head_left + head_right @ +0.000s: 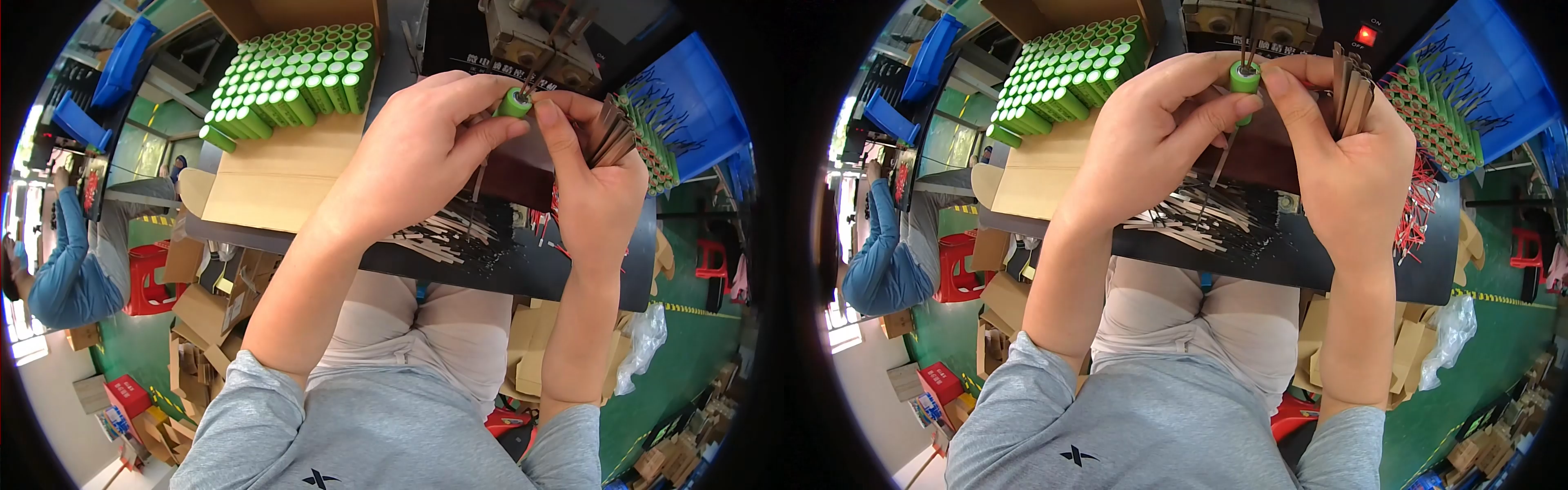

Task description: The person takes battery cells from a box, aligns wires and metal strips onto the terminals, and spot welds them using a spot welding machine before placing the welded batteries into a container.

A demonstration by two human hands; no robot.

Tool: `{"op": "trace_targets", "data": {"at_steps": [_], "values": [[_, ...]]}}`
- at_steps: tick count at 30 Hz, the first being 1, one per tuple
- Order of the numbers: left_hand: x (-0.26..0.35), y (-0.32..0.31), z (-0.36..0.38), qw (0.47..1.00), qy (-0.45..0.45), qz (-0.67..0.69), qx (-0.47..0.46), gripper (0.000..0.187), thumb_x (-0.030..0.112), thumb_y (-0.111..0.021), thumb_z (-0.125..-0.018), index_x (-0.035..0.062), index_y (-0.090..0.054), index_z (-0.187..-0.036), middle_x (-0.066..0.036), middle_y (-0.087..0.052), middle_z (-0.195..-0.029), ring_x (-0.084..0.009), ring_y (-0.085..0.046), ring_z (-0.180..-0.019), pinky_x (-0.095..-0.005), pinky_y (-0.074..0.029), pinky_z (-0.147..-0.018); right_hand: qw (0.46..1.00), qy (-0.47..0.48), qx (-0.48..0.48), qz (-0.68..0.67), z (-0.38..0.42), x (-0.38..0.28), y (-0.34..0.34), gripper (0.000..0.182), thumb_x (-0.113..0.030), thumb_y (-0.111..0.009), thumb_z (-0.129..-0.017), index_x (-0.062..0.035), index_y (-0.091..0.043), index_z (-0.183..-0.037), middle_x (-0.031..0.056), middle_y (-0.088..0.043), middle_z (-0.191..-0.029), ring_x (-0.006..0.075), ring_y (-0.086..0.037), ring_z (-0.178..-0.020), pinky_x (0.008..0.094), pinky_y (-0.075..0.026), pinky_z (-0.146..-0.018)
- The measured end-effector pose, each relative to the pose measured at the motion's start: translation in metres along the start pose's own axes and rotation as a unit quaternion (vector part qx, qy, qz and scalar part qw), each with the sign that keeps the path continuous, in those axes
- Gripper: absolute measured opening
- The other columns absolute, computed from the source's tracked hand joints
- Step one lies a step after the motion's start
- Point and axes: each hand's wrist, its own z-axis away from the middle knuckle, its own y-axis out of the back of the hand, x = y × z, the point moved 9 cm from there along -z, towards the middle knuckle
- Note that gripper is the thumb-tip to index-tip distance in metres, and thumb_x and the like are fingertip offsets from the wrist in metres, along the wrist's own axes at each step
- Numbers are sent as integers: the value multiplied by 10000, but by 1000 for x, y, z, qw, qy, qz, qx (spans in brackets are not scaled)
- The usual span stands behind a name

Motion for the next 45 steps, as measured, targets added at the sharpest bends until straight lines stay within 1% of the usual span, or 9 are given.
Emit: {"op": "trace_targets", "data": {"at_steps": [19,28,31,32,36,38,40,41,45], "values": [[0,1,1,1000,3,8,13,313,120,-772,-1027,-3,-729,-1312,-63,-716,-1004,-124,-722,-815,-271,-594,-718,999,-8,23,-26,2,1,0,138,-112,-811,-1010,5,-812,-1083,-41,-737,-831,19,-574,-733,209,-453,-665],[13,4,7,1000,3,25,-15,295,89,-774,-1005,-6,-736,-1282,-70,-717,-1007,-132,-687,-833,-283,-552,-727,998,-44,-4,-41,11,-6,4,146,-75,-799,-1010,11,-792,-1128,-8,-774,-951,64,-675,-791,221,-537,-750],[31,2,20,998,-9,42,-53,304,84,-784,-979,0,-741,-1268,-76,-710,-1006,-169,-669,-832,-308,-530,-746,989,-65,-64,-120,26,-12,13,229,10,-767,-984,-13,-773,-1212,5,-758,-995,83,-687,-843,236,-549,-765],[35,-1,25,997,-25,48,-50,280,169,-796,-977,12,-743,-1202,-146,-681,-931,-342,-654,-843,-400,-537,-751,989,-47,-103,-90,30,-18,15,303,52,-760,-952,-36,-775,-1242,19,-750,-1001,100,-693,-869,249,-556,-765],[53,-22,44,978,1,83,-190,256,172,-825,-955,-19,-723,-1091,-156,-690,-933,-358,-673,-829,-414,-535,-712,970,57,-235,11,48,-38,23,543,158,-760,-803,-98,-804,-1280,60,-723,-988,192,-714,-895,295,-575,-718],[55,-33,55,970,-1,167,-174,263,152,-787,-992,-9,-751,-1197,-139,-717,-925,-316,-691,-834,-396,-540,-723,962,52,-268,-1,59,-36,33,539,168,-786,-750,-69,-818,-1232,73,-716,-953,230,-730,-905,316,-588,-738],[47,-44,64,951,25,257,-168,288,157,-664,-1086,7,-758,-1313,-110,-766,-965,-210,-690,-799,-360,-536,-721,969,7,-247,-28,58,-30,55,489,181,-788,-753,-39,-818,-1188,79,-722,-979,203,-731,-903,325,-591,-742],[30,-54,82,901,197,331,-200,310,189,-575,-1142,-6,-766,-1288,-99,-771,-969,-133,-659,-752,-311,-524,-695,977,-30,-200,-66,59,-14,72,437,182,-792,-782,-16,-799,-1172,72,-731,-993,171,-724,-892,311,-584,-732],[1,-57,102,920,226,299,-113,296,182,-578,-1146,-26,-787,-1167,-63,-758,-871,-72,-620,-672,-252,-499,-626,990,-80,119,-3,42,33,156,263,4,-823,-960,17,-704,-1194,16,-737,-1002,29,-568,-745,210,-456,-642]]}}
